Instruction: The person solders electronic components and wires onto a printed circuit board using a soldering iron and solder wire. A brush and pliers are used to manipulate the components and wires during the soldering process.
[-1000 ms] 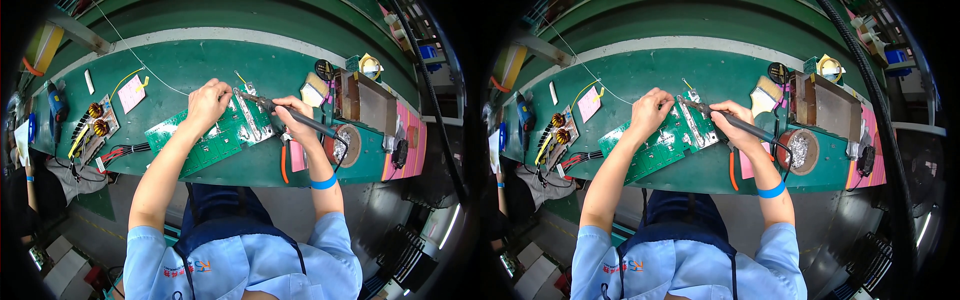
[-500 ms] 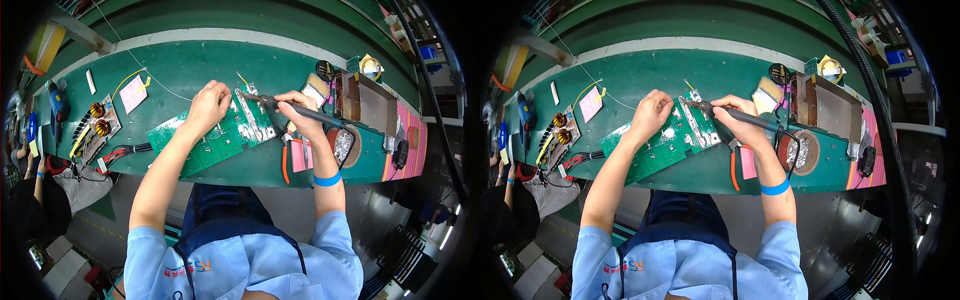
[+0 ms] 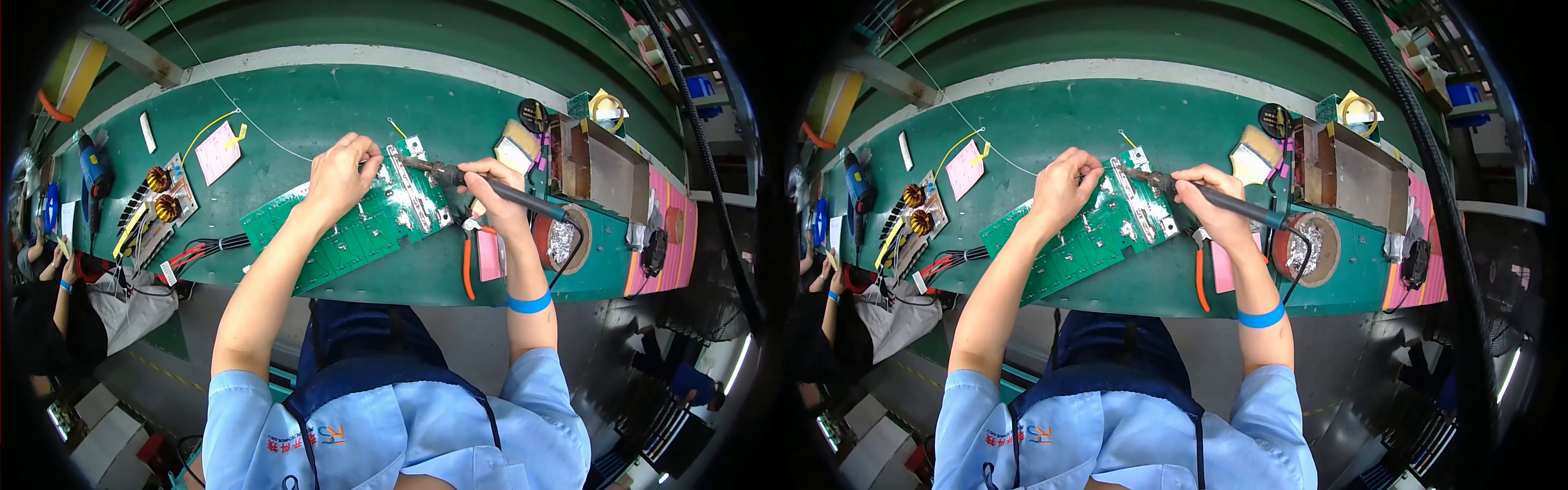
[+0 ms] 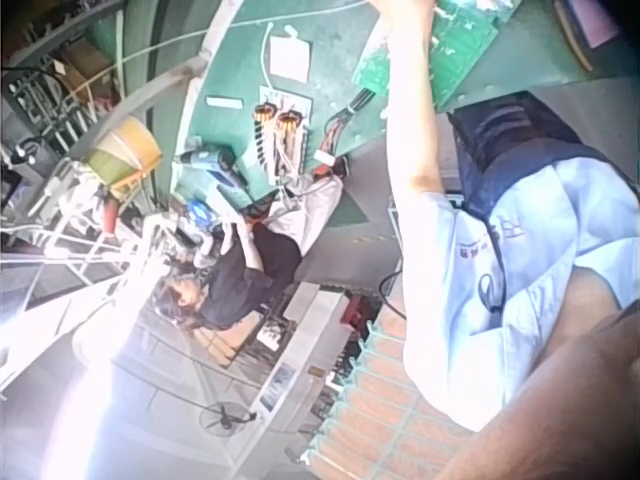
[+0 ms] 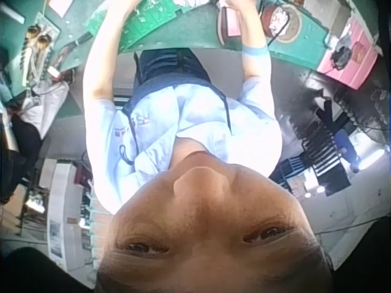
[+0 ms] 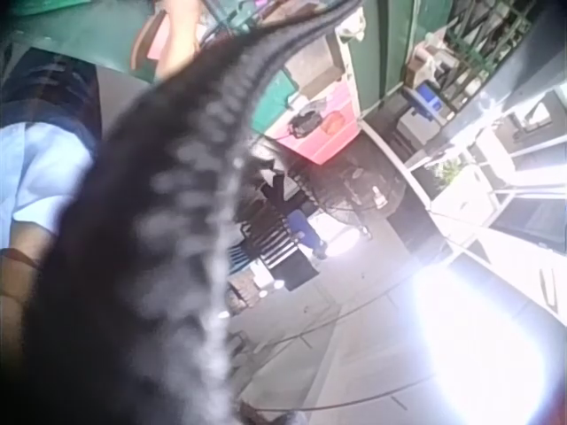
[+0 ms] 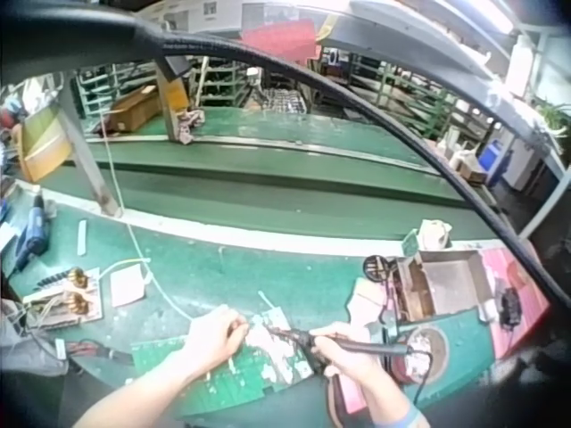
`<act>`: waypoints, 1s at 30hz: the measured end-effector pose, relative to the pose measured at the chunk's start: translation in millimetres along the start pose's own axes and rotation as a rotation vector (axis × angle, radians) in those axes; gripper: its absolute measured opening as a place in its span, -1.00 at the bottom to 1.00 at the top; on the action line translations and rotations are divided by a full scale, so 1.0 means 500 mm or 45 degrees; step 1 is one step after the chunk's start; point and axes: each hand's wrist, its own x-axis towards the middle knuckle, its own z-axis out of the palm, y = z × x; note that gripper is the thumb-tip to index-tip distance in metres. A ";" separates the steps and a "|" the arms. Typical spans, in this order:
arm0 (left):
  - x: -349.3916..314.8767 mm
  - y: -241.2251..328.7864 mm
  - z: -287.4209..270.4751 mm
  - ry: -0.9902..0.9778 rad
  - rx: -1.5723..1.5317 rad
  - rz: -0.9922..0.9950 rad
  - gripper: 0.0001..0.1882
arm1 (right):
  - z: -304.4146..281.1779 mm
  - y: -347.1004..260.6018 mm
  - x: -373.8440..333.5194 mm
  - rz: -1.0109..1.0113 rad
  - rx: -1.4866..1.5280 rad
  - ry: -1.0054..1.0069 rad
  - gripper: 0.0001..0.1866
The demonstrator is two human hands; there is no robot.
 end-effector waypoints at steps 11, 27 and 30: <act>0.002 -0.010 0.009 0.004 -0.105 0.088 -0.96 | 0.036 0.027 -0.035 -0.183 -0.170 0.170 -0.87; -0.008 0.007 0.004 -0.043 0.024 -0.002 -0.95 | 0.039 0.008 -0.061 -0.365 -0.394 0.158 -0.85; -0.007 0.009 0.001 -0.069 -0.032 -0.035 -0.96 | 0.037 0.015 -0.059 -0.421 -0.378 0.128 -0.83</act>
